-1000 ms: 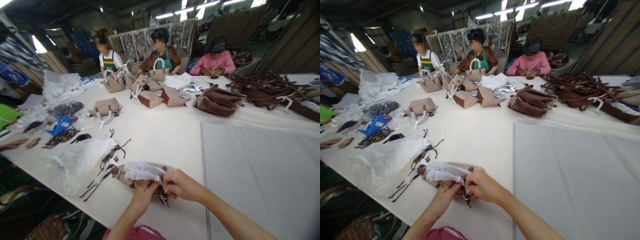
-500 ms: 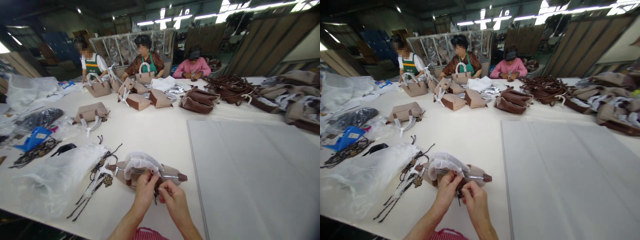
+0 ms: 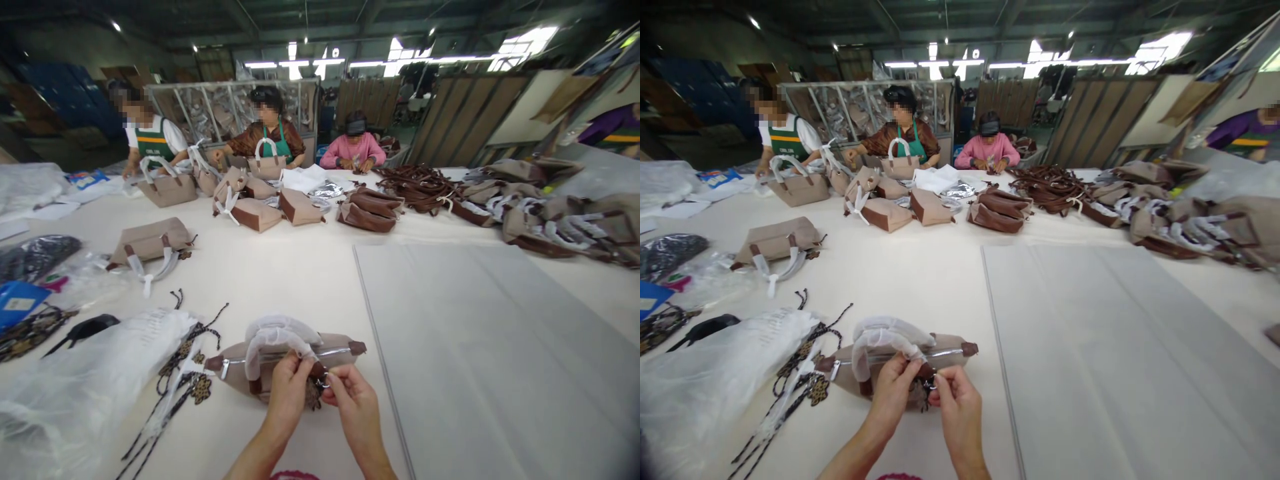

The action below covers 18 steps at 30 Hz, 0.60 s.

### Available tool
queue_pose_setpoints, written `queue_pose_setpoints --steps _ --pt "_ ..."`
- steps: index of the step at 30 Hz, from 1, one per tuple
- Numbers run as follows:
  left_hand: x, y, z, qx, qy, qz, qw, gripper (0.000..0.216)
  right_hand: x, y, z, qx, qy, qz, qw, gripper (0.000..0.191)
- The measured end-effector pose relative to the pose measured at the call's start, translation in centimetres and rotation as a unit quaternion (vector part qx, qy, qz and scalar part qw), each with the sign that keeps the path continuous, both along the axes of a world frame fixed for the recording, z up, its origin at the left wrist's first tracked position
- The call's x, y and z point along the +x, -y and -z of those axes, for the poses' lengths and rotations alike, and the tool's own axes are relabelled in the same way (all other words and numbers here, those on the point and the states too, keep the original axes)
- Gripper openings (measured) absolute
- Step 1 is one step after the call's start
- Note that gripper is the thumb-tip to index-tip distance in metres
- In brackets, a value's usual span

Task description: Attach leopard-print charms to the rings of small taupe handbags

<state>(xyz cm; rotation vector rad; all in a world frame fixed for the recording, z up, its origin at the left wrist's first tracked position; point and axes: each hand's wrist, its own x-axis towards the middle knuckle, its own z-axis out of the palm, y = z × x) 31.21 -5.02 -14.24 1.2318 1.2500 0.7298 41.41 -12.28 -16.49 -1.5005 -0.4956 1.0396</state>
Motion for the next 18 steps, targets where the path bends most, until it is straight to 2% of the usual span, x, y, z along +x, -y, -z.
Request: queue_pose_setpoints --steps 3,6,10,13,15,18 --pt "0.6 0.2 -0.2 -0.008 0.017 -0.026 0.999 0.025 0.1 -0.1 0.2 0.008 -0.052 0.038 0.998 0.042" --pt "1.1 0.4 -0.9 0.002 0.049 -0.024 0.999 0.025 0.6 -0.4 0.3 0.023 -0.043 0.011 0.999 0.042" --pt "1.5 0.6 -1.5 -0.059 0.142 -0.029 0.988 0.024 1.5 -0.4 0.4 0.034 0.126 -0.088 0.988 0.031" --pt "1.7 0.7 -1.2 -0.121 0.211 -0.066 0.968 0.027 1.9 -0.3 1.0 0.035 0.215 -0.106 0.970 0.030" --pt "2.0 0.8 -0.9 -0.147 0.244 -0.088 0.955 0.031 1.9 -0.4 1.6 0.032 0.194 -0.089 0.976 0.032" --pt "2.4 0.9 -0.3 -0.178 0.275 -0.116 0.938 0.037 1.6 -0.7 2.4 0.034 0.089 -0.044 0.994 0.033"
